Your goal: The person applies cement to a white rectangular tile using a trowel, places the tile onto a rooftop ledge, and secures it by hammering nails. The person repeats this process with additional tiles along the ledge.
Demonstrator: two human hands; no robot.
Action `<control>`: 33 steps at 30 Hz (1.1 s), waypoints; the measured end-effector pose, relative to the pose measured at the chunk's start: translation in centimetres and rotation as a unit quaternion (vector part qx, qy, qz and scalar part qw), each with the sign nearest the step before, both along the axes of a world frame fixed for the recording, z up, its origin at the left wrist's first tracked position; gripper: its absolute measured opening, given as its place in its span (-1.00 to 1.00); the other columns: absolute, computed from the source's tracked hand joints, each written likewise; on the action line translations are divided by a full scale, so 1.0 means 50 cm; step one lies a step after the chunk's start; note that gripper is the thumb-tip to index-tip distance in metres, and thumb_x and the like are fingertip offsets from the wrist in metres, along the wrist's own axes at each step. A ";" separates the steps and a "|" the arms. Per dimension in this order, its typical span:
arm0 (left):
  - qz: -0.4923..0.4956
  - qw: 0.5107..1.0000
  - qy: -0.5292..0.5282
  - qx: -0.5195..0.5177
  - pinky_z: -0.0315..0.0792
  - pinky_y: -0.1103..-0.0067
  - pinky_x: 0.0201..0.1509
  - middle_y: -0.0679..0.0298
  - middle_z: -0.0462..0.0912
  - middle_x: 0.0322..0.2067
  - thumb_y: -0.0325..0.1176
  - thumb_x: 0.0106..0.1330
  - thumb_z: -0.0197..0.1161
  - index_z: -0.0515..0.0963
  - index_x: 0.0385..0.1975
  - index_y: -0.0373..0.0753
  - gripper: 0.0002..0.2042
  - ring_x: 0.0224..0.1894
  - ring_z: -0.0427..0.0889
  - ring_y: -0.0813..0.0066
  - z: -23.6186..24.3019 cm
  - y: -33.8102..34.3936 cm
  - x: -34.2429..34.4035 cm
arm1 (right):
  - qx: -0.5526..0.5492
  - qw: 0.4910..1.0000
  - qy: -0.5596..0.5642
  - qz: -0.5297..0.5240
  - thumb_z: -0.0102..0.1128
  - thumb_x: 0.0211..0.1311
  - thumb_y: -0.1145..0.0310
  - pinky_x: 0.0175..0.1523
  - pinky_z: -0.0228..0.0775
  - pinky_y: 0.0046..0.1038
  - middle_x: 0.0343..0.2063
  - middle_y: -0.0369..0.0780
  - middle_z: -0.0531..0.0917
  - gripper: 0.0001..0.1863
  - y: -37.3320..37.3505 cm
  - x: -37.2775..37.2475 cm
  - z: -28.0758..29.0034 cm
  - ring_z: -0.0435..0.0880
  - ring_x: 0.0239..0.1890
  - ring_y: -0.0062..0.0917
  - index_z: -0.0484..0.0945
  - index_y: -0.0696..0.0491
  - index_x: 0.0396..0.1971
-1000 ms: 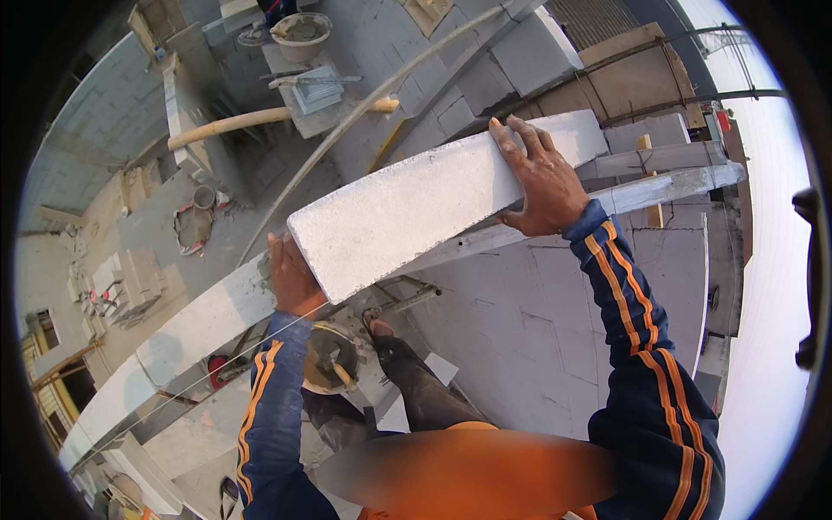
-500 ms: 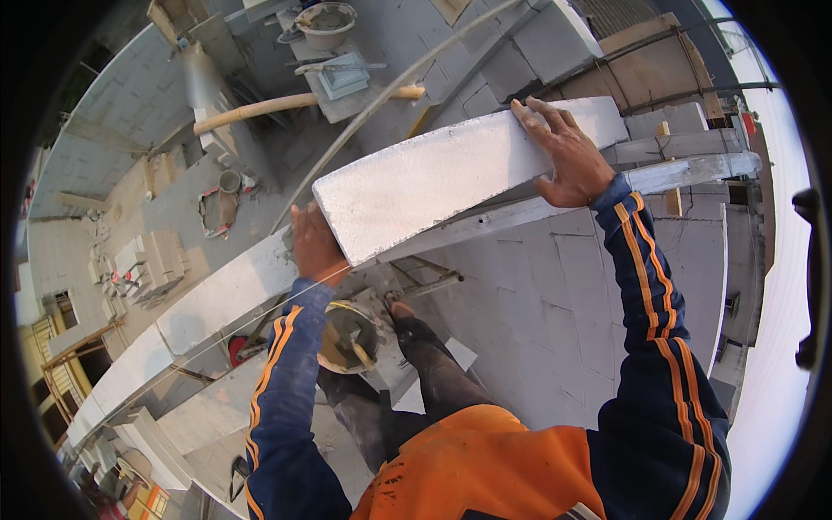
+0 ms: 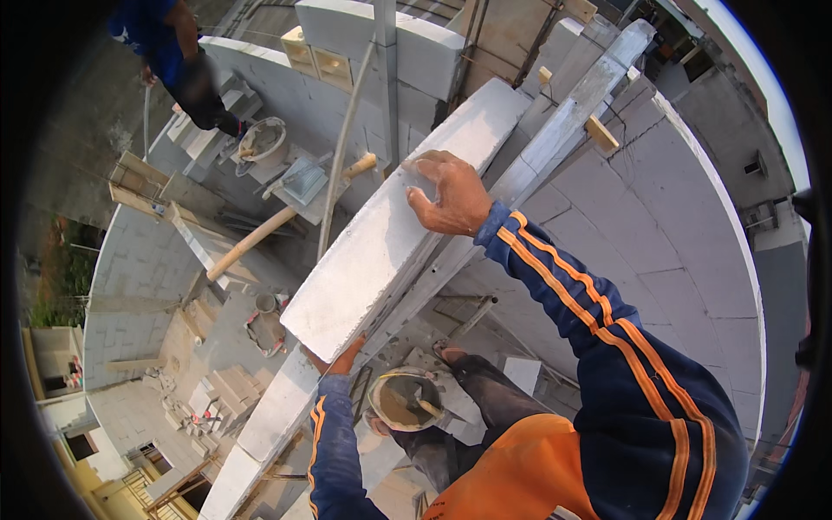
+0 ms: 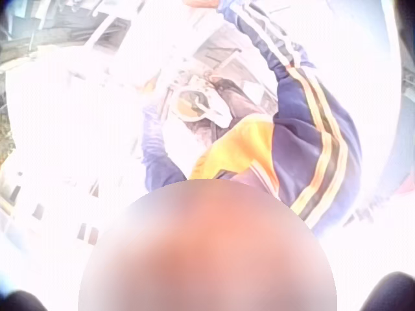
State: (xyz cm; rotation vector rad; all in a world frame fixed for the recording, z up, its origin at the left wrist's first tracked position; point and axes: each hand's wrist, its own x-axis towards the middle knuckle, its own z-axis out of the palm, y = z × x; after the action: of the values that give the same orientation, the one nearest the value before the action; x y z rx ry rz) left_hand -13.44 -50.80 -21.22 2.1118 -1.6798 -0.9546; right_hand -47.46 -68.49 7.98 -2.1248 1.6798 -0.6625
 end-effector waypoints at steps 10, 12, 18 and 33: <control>-0.040 0.996 0.044 -0.066 0.31 0.32 0.32 0.18 0.60 0.14 0.16 0.15 0.34 0.54 0.16 -0.08 -0.37 0.20 0.51 0.13 -0.042 0.016 0.005 | 0.019 0.918 -0.392 0.050 -0.02 0.43 0.09 -0.40 0.36 -0.50 -0.60 -0.20 0.64 -0.55 -0.031 0.111 0.027 0.49 -0.58 -0.58 0.73 0.15 -0.25; -0.034 0.997 -0.001 -0.064 0.32 0.34 0.30 0.15 0.62 0.09 0.04 0.03 0.47 0.56 0.11 -0.13 -0.36 0.17 0.53 0.13 -0.023 0.013 -0.008 | 0.089 0.910 -0.403 0.038 -0.07 0.45 0.06 -0.29 0.43 -0.45 -0.56 -0.17 0.66 -0.52 -0.039 0.103 0.004 0.55 -0.48 -0.54 0.73 0.13 -0.24; 0.038 0.994 0.083 -0.061 0.33 0.32 0.28 0.16 0.66 0.02 -0.09 -0.21 0.63 0.58 0.03 -0.15 -0.30 0.10 0.56 0.11 -0.040 0.011 -0.005 | 0.000 0.910 -0.413 0.022 -0.07 0.46 0.07 -0.22 0.32 -0.50 -0.49 -0.21 0.56 -0.52 -0.075 0.097 -0.051 0.48 -0.38 -0.56 0.67 0.19 -0.16; -0.031 0.995 0.095 -0.012 0.39 0.39 0.21 0.10 0.62 0.08 0.05 0.08 0.47 0.56 0.11 -0.20 -0.36 0.12 0.54 0.13 0.043 0.007 -0.028 | -0.022 0.920 -0.392 0.026 0.20 0.29 0.29 -0.38 0.33 -0.56 -0.60 -0.28 0.57 -0.68 -0.058 0.098 -0.082 0.44 -0.53 -0.67 0.63 0.22 -0.11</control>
State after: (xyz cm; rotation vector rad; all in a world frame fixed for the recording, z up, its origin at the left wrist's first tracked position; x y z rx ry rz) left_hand -14.83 -50.46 -19.09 1.8965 -1.6618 -1.1098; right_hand -42.54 -71.41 3.87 -1.5741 1.1525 -1.3192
